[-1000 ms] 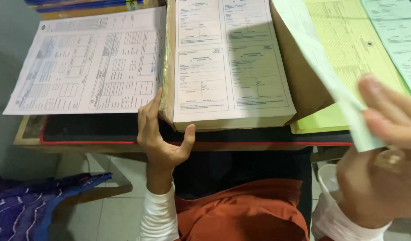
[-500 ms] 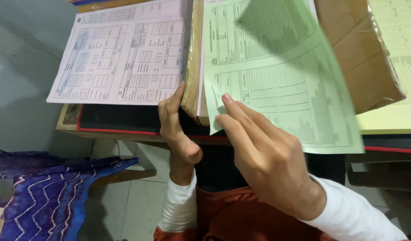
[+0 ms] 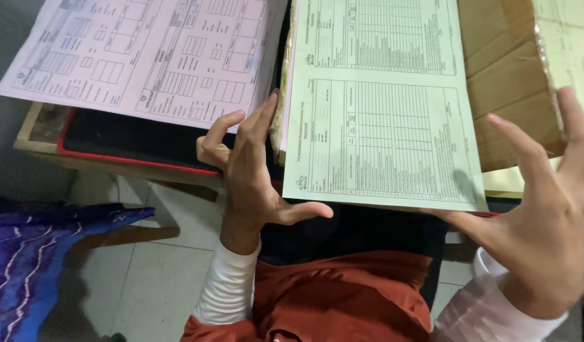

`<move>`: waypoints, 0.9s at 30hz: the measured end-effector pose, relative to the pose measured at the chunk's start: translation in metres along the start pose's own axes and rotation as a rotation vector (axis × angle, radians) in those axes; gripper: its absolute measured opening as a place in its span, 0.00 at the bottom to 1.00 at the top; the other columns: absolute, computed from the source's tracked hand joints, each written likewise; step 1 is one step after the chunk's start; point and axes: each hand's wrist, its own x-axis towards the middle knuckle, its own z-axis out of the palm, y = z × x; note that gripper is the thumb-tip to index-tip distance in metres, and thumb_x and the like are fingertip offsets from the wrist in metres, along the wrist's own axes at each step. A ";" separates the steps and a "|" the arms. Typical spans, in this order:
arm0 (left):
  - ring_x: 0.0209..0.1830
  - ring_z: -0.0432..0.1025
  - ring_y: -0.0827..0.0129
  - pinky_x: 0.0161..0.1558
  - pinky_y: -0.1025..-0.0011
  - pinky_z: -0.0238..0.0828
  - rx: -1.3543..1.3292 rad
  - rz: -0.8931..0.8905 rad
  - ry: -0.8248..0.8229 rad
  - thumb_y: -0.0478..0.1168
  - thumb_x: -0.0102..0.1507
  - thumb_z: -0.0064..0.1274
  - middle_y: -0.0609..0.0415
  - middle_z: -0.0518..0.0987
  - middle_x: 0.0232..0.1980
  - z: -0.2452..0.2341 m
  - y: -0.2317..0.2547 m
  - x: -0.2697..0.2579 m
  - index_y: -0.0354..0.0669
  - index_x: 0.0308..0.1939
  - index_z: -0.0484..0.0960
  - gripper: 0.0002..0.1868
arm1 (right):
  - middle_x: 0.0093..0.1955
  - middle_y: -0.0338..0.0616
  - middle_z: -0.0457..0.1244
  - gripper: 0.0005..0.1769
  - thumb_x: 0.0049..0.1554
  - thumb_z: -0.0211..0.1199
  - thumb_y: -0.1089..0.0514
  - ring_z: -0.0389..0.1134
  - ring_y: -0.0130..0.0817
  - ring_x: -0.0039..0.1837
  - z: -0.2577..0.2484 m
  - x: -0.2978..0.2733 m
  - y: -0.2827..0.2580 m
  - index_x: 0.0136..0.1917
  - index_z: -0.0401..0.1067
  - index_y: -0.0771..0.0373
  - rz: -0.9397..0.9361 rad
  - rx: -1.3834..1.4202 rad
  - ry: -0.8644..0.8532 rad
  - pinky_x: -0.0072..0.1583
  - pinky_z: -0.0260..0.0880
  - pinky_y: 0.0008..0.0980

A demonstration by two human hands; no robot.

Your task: Flipping through and sorting a large stack of printed forms in a box

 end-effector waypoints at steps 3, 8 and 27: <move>0.76 0.56 0.51 0.77 0.49 0.41 0.119 0.008 -0.014 0.87 0.46 0.49 0.45 0.74 0.70 -0.003 0.004 0.004 0.36 0.71 0.65 0.67 | 0.82 0.71 0.44 0.47 0.49 0.79 0.48 0.46 0.71 0.87 0.007 0.008 0.001 0.73 0.69 0.75 0.020 0.129 0.051 0.84 0.55 0.72; 0.80 0.57 0.49 0.79 0.37 0.27 0.147 -0.034 -0.072 0.86 0.46 0.56 0.49 0.71 0.73 -0.002 0.000 0.001 0.40 0.73 0.62 0.68 | 0.82 0.62 0.41 0.56 0.35 0.81 0.40 0.44 0.64 0.88 0.006 0.013 0.001 0.70 0.69 0.69 -0.037 0.205 0.003 0.86 0.55 0.69; 0.71 0.66 0.54 0.78 0.42 0.32 0.200 -0.056 0.010 0.62 0.65 0.64 0.55 0.78 0.62 0.004 0.000 0.004 0.43 0.70 0.68 0.40 | 0.82 0.66 0.42 0.60 0.48 0.82 0.50 0.48 0.68 0.86 0.024 0.007 0.003 0.80 0.46 0.62 -0.075 0.190 0.139 0.84 0.55 0.67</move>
